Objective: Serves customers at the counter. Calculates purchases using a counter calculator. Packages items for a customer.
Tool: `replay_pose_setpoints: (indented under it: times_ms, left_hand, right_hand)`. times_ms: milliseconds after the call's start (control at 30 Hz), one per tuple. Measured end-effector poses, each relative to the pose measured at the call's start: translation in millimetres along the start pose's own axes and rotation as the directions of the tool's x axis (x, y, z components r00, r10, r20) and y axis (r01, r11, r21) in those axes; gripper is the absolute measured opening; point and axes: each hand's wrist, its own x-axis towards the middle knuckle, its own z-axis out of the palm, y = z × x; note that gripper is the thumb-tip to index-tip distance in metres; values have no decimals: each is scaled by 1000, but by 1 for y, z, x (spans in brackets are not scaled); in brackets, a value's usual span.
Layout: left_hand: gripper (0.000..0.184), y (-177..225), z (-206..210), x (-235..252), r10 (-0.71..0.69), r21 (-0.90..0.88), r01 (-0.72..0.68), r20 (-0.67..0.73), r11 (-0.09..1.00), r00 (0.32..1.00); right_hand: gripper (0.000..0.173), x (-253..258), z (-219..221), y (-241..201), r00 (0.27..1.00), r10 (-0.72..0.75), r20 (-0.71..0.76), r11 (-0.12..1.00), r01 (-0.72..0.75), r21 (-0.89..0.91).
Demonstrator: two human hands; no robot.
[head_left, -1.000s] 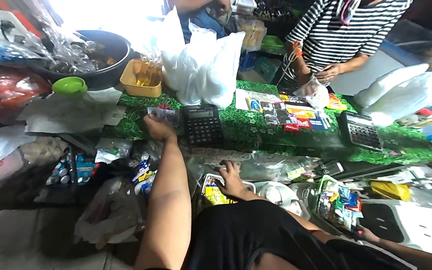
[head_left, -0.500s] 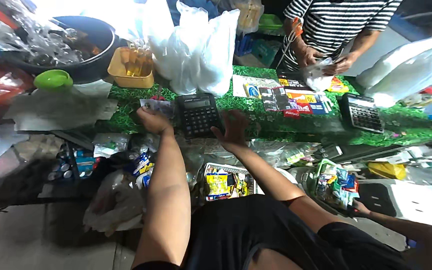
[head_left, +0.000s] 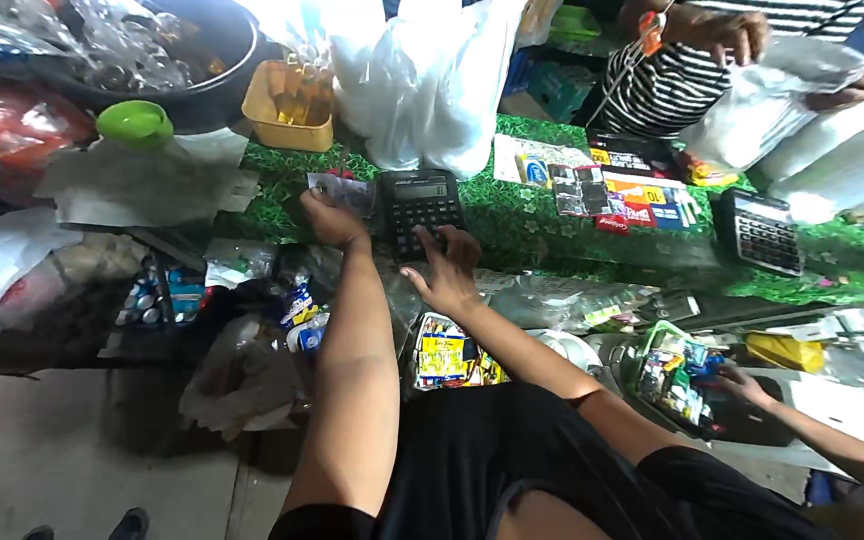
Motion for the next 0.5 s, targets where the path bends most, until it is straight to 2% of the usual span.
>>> replay_pose_setpoints:
  times_ms: [67,167,267,333,400,433,500]
  left_hand:
    - [42,1,0,-1,-4,-3,4,-5,1000,1000]
    - [41,2,-3,-1,-19,1,19,28,1000,999]
    - [42,0,-2,-1,17,-4,-17,19,1000,1000]
    - [42,0,-2,-2,27,-1,-27,17,1000,999]
    - [42,0,-4,-3,34,3,-34,10,999,999]
    - [42,0,-4,-3,36,3,-36,14,999,999]
    - [42,2,-5,-4,41,-1,-41,22,999,999]
  right_hand:
    - [72,2,1,-3,995,39,89,999,-36,-41]
    - [67,-9,2,-6,997,44,59,999,-44,-5]
    - [65,-18,-5,-5,985,95,144,995,-95,-4]
    - [62,-20,-13,2,989,148,12,989,-148,22]
    - [70,-22,-18,13,970,219,-105,974,-224,-44]
    - [72,-23,-19,21,962,254,-104,961,-263,-85]
    - [66,-32,-20,35,956,292,15,952,-289,-103]
